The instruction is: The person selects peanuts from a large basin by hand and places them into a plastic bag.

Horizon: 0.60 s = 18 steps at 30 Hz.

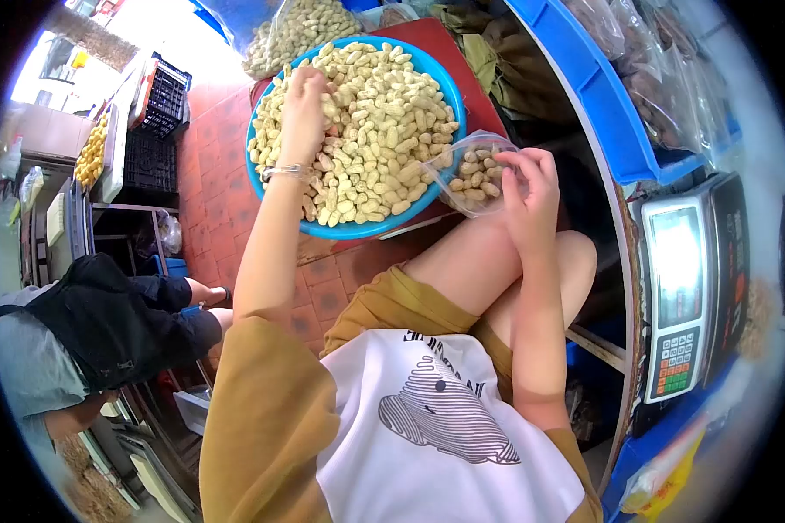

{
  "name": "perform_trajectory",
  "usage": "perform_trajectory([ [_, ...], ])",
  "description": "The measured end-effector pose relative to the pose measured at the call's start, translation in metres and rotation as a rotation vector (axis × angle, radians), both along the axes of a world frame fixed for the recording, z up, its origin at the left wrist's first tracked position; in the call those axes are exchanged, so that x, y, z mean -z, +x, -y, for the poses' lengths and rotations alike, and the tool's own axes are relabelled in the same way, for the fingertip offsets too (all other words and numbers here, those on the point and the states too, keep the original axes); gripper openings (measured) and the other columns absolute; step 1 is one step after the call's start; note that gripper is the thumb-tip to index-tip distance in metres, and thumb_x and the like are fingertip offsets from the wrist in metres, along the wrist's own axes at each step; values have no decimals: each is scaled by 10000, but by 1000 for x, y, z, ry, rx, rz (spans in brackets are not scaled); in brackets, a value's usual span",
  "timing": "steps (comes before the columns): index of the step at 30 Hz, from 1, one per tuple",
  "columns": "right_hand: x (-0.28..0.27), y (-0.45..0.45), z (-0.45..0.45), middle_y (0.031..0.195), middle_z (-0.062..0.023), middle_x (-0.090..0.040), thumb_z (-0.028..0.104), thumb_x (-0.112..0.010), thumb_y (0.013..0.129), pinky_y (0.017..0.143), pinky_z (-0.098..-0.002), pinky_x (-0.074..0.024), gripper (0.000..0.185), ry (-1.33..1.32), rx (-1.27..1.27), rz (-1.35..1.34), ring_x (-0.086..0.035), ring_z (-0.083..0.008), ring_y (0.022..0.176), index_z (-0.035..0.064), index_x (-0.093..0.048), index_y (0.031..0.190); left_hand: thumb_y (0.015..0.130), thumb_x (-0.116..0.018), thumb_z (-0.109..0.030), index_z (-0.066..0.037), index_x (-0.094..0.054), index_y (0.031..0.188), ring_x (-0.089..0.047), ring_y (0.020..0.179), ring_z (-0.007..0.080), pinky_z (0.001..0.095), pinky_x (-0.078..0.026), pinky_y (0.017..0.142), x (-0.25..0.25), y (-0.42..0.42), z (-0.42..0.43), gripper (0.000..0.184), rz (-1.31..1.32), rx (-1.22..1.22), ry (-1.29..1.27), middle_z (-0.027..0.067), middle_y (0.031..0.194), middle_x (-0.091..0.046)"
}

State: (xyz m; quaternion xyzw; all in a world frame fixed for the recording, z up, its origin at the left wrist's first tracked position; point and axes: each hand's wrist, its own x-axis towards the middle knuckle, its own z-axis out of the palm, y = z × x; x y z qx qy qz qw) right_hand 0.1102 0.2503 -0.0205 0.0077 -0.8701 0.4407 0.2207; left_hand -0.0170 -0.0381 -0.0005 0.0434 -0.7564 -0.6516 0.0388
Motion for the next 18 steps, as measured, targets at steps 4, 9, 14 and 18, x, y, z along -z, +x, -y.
perform_trajectory([
  [4, -1, -1, 2, 998, -93, -556, 62, -605, 836, 860, -370, -447, 150, 2, -4, 13, -565, -273, 948, 87, -694, 954, 949, -484, -287, -147, -534, 889, -590, 672, 205, 323, -504, 520, 2, 3, 19, 160, 176, 113, 851, 95, 911, -605],
  [9, -4, 0, 2, 998, -96, -556, 57, -606, 838, 860, -366, -450, 145, 10, -2, 10, -565, -276, 958, 83, -694, 951, 938, -477, -289, -129, -555, 891, -567, 740, 200, 318, -507, 545, 14, 2, 27, 184, 303, 275, 1357, 118, 1029, -585],
  [14, -2, -1, 1, 1001, -94, -553, 55, -603, 846, 866, -360, -452, 147, 2, -4, 19, -563, -275, 974, 86, -694, 957, 956, -435, -271, -92, -565, 922, -545, 747, 193, 304, -501, 563, 6, 21, 11, 224, 332, 383, 1528, 129, 1092, -563],
  [18, -5, 0, 4, 1010, -97, -550, 59, -598, 852, 874, -357, -453, 147, 13, 0, 40, -557, -275, 985, 86, -692, 961, 966, -417, -271, -101, -563, 939, -534, 739, 195, 304, -481, 562, 0, 25, 1, 226, 330, 434, 1543, 126, 1112, -559],
])
